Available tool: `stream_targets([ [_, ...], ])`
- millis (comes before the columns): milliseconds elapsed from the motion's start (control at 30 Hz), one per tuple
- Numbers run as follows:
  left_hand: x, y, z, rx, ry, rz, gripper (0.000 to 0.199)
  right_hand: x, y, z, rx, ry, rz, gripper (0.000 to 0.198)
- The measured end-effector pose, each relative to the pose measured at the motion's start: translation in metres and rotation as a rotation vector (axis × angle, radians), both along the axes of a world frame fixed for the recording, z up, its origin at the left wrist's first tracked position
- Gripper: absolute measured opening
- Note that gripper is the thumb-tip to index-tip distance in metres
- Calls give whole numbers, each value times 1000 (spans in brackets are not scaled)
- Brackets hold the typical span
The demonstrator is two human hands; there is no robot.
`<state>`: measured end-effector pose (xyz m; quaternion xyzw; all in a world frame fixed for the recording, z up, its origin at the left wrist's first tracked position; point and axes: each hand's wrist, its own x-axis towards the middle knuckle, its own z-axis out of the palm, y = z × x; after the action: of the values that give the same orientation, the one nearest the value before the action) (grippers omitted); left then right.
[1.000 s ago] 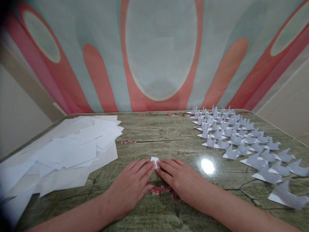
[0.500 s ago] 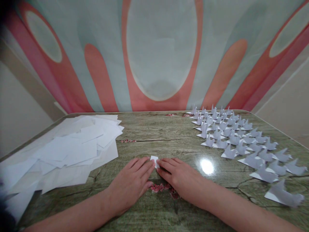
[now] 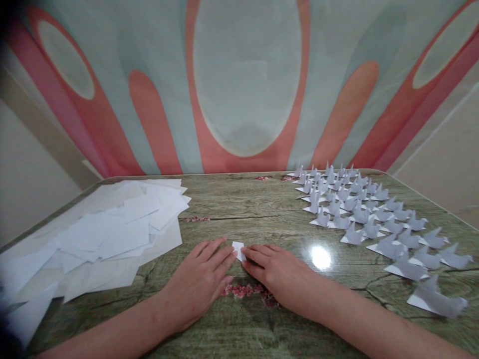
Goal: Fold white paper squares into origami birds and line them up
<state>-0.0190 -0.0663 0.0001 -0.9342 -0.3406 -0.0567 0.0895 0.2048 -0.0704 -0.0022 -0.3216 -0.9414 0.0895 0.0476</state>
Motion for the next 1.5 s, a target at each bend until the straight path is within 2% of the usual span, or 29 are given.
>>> stream_targets([
  [533, 2, 0, 14, -41, -28, 66, 31, 3, 3, -2, -27, 36, 13, 52],
  [700, 1, 1, 13, -42, -30, 59, 31, 3, 2, -1, -35, 39, 9, 48],
  [867, -11, 12, 8, -22, -38, 128, 31, 2, 0, 5, -32, 29, -8, 48],
  [1067, -15, 18, 6, -76, -169, 24, 30, 2, 0, 7, -29, 13, -1, 48],
  [1200, -10, 12, 9, -164, -128, -73, 34, 3, 1, 3, -25, 37, -5, 46],
  [1500, -8, 15, 14, -163, -137, 14, 29, 2, 2, 6, -47, -10, 1, 43],
])
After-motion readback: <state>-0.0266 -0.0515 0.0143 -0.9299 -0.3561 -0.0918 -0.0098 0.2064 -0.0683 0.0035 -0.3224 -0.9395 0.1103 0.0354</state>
